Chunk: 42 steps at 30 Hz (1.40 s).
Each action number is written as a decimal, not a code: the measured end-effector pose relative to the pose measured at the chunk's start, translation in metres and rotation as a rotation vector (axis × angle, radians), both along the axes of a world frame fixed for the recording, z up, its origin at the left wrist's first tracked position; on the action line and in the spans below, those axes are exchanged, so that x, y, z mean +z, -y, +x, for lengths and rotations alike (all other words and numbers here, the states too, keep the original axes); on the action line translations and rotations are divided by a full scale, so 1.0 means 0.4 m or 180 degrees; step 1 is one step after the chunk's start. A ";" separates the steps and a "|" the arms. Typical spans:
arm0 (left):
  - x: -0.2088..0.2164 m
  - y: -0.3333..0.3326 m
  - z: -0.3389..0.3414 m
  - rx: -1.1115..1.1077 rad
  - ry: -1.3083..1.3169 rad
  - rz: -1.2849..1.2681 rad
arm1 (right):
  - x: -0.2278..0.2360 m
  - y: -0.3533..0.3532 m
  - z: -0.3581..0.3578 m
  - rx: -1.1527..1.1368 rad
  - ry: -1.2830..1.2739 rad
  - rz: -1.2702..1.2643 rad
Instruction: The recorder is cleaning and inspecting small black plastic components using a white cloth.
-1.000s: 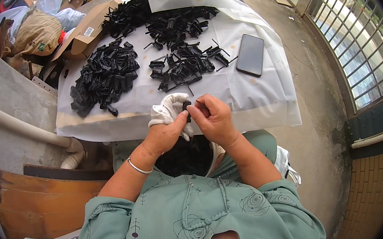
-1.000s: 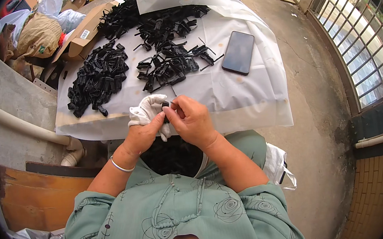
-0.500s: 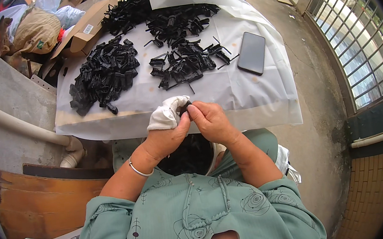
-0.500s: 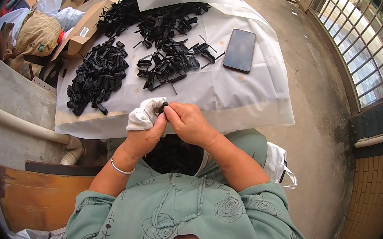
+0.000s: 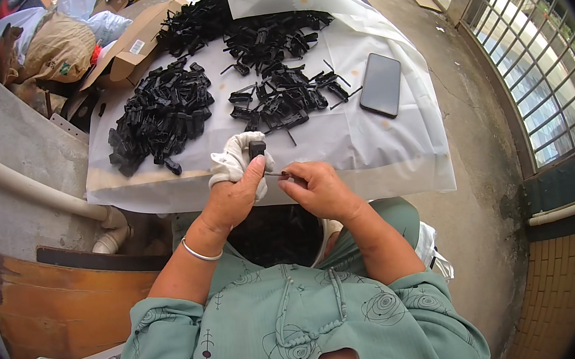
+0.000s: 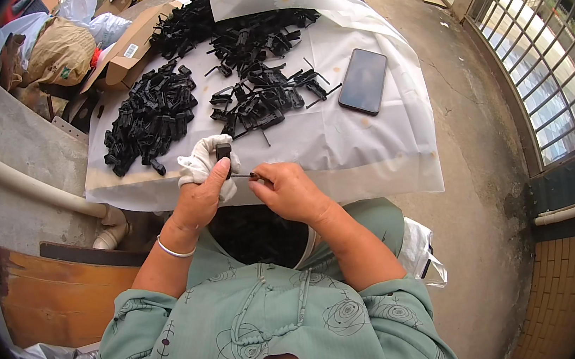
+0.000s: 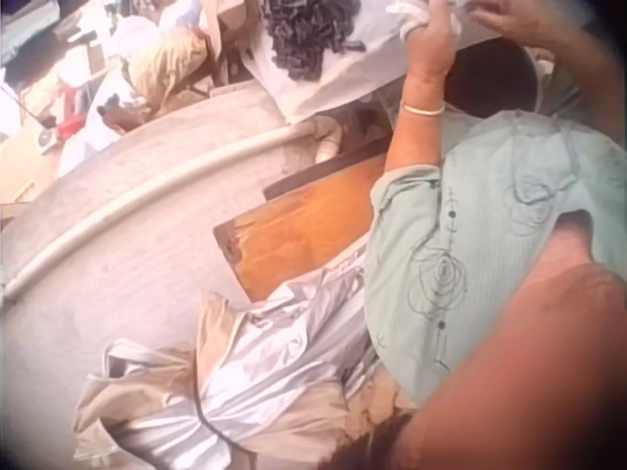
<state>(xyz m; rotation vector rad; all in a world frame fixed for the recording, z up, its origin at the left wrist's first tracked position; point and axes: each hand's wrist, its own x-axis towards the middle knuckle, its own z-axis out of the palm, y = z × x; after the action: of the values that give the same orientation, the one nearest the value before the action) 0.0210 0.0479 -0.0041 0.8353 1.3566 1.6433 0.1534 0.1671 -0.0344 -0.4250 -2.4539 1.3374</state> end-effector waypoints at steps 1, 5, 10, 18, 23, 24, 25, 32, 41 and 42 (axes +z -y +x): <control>0.001 -0.001 -0.002 0.0056 0.0061 0.0025 | -0.003 -0.002 0.002 -0.0109 -0.0466 -0.0087; -0.007 -0.003 0.007 0.0106 -0.0501 -0.0219 | -0.005 -0.007 -0.001 -0.0227 -0.1271 -0.0150; 0.017 -0.001 0.032 -0.0537 -0.0864 -0.0462 | 0.010 -0.008 -0.004 -0.0260 -0.0838 -0.0691; 0.000 -0.018 0.038 -0.0174 -0.1108 -0.0204 | -0.007 -0.004 -0.013 0.0090 -0.1194 -0.0655; -0.001 -0.014 0.034 0.0021 -0.2514 -0.0120 | 0.006 0.018 -0.024 -0.0088 -0.0802 -0.0512; 0.009 -0.013 0.031 0.0024 -0.2517 -0.0116 | 0.006 0.015 -0.027 -0.0087 -0.0806 -0.0508; 0.023 -0.009 0.028 -0.0062 -0.2486 -0.0195 | 0.006 0.012 -0.028 -0.0024 -0.0807 -0.0505; 0.086 -0.010 -0.166 0.1608 -0.5177 -0.0947 | -0.004 -0.053 -0.056 -0.1434 -0.0367 0.2060; -0.046 -0.008 -0.069 -0.0013 0.0734 -0.0568 | 0.008 -0.030 -0.016 -0.1406 -0.0781 0.0525; -0.052 -0.013 -0.067 -0.0005 0.0744 -0.0568 | 0.004 -0.020 -0.015 -0.1397 -0.0772 0.0524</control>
<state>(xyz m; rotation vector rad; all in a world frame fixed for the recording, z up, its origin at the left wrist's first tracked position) -0.0057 0.0533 -0.0248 0.5223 1.3133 1.5392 0.1473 0.1752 -0.0328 -0.6692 -2.0927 0.9378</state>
